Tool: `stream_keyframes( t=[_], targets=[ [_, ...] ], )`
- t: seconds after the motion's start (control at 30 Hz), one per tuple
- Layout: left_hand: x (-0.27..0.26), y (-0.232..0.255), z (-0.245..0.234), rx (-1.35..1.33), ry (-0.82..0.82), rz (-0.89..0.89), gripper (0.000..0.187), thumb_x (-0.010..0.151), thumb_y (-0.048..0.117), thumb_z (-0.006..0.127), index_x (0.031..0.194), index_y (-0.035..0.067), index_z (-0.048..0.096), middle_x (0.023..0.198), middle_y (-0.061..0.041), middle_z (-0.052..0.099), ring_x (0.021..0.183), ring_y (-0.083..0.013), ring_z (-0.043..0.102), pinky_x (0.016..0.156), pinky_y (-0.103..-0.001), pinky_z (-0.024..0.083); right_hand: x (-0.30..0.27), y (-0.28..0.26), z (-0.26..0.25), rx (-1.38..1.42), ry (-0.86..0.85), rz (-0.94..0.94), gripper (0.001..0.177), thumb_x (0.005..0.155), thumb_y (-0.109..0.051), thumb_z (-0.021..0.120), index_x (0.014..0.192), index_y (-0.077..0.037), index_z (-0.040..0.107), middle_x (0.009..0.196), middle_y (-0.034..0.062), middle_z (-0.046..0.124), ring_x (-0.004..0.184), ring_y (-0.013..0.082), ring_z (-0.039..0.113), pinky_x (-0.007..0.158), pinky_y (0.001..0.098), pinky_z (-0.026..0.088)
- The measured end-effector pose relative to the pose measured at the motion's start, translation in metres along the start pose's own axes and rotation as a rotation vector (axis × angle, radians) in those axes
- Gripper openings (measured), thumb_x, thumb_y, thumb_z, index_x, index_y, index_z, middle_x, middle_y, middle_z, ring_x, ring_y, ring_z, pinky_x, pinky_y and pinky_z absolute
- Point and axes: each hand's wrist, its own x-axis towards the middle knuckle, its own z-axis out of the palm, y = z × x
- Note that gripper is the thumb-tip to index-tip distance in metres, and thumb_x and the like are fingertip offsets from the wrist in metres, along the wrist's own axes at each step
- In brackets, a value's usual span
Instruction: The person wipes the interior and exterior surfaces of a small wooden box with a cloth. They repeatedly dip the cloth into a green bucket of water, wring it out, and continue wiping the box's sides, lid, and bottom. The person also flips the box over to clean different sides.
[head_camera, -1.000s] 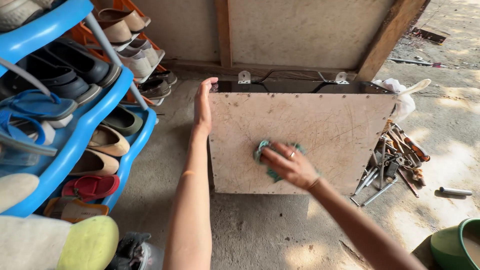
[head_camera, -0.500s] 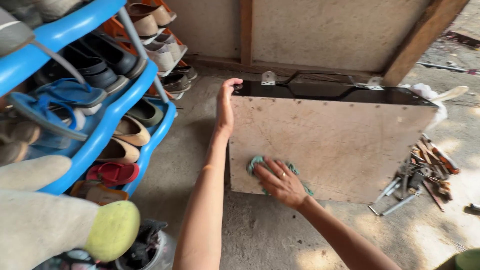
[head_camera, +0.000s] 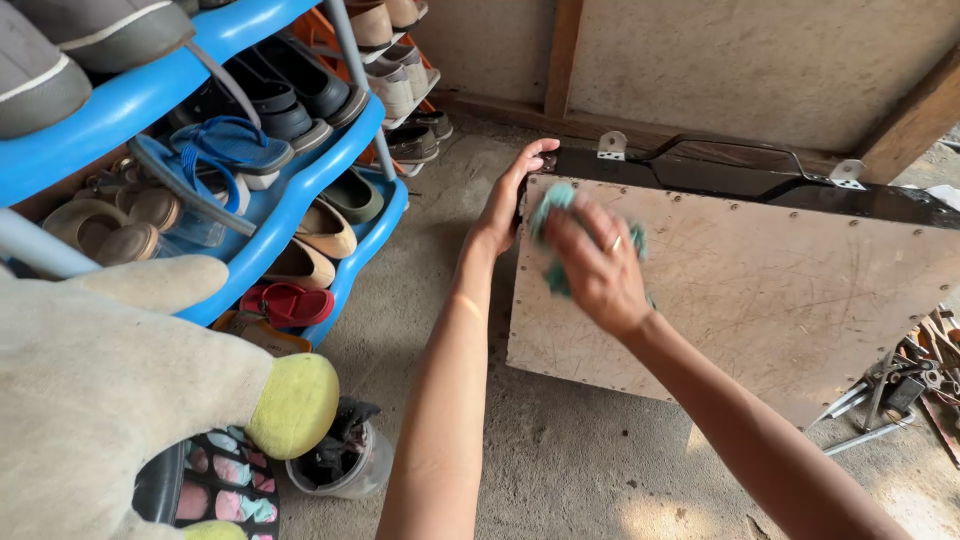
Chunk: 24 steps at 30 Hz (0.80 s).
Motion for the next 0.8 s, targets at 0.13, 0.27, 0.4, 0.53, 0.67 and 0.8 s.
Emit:
stream_keyframes(
  t=[0.13, 0.27, 0.4, 0.53, 0.67, 0.8],
  targets=[
    [-0.006, 0.006, 0.006, 0.057, 0.013, -0.003, 0.043, 0.098, 0.038, 0.048, 0.133, 0.017, 0.063, 0.131, -0.005, 0.060, 0.122, -0.0206, 0.056, 0.107, -0.038, 0.045, -0.048, -0.023, -0.003, 0.037, -0.343, -0.190, 0.052, 0.081, -0.008, 0.079, 0.131, -0.009, 0.067, 0.147, 0.0075, 0.057, 0.142, 0.0308, 0.046, 0.111, 0.0516, 0.050],
    [-0.006, 0.005, 0.008, 0.086, 0.063, -0.026, 0.043, 0.102, 0.041, 0.045, 0.133, 0.017, 0.063, 0.133, -0.005, 0.056, 0.126, -0.0207, 0.054, 0.108, -0.039, 0.044, -0.022, -0.019, -0.015, 0.044, -0.332, -0.298, 0.053, 0.077, -0.004, 0.080, 0.127, -0.016, 0.070, 0.147, 0.0037, 0.057, 0.141, 0.0276, 0.048, 0.110, 0.0489, 0.046],
    [0.004, -0.008, -0.005, 0.085, -0.023, 0.028, 0.047, 0.104, 0.044, 0.042, 0.137, 0.016, 0.060, 0.144, -0.008, 0.053, 0.135, -0.0190, 0.045, 0.113, -0.039, 0.040, 0.042, 0.009, -0.015, -0.041, -0.076, -0.105, 0.046, 0.084, -0.008, 0.082, 0.127, -0.004, 0.069, 0.140, 0.0135, 0.058, 0.141, 0.0330, 0.046, 0.107, 0.0549, 0.049],
    [0.005, -0.011, -0.017, 0.060, -0.111, 0.053, 0.046, 0.105, 0.040, 0.047, 0.142, 0.014, 0.059, 0.147, -0.014, 0.052, 0.136, -0.0290, 0.048, 0.117, -0.043, 0.040, 0.022, 0.000, 0.011, -0.211, 0.044, -0.020, 0.044, 0.087, 0.004, 0.079, 0.129, -0.007, 0.070, 0.142, 0.0077, 0.060, 0.145, 0.0292, 0.045, 0.106, 0.0496, 0.051],
    [-0.009, -0.004, -0.010, 0.092, -0.071, -0.010, 0.047, 0.105, 0.043, 0.042, 0.143, 0.018, 0.055, 0.151, -0.010, 0.046, 0.141, -0.0283, 0.043, 0.117, -0.047, 0.038, -0.074, -0.055, 0.035, 0.004, -0.272, -0.148, 0.059, 0.081, 0.004, 0.075, 0.137, -0.011, 0.064, 0.148, 0.0061, 0.055, 0.145, 0.0252, 0.045, 0.112, 0.0436, 0.049],
    [-0.018, 0.004, -0.002, 0.296, -0.037, 0.041, 0.051, 0.097, 0.037, 0.046, 0.145, 0.022, 0.053, 0.160, -0.010, 0.040, 0.148, -0.0279, 0.031, 0.118, -0.050, 0.031, -0.102, -0.072, 0.034, 0.051, -0.675, -0.330, 0.067, 0.068, -0.008, 0.080, 0.132, -0.019, 0.064, 0.149, 0.0013, 0.054, 0.141, 0.0298, 0.043, 0.108, 0.0431, 0.042]
  ],
)
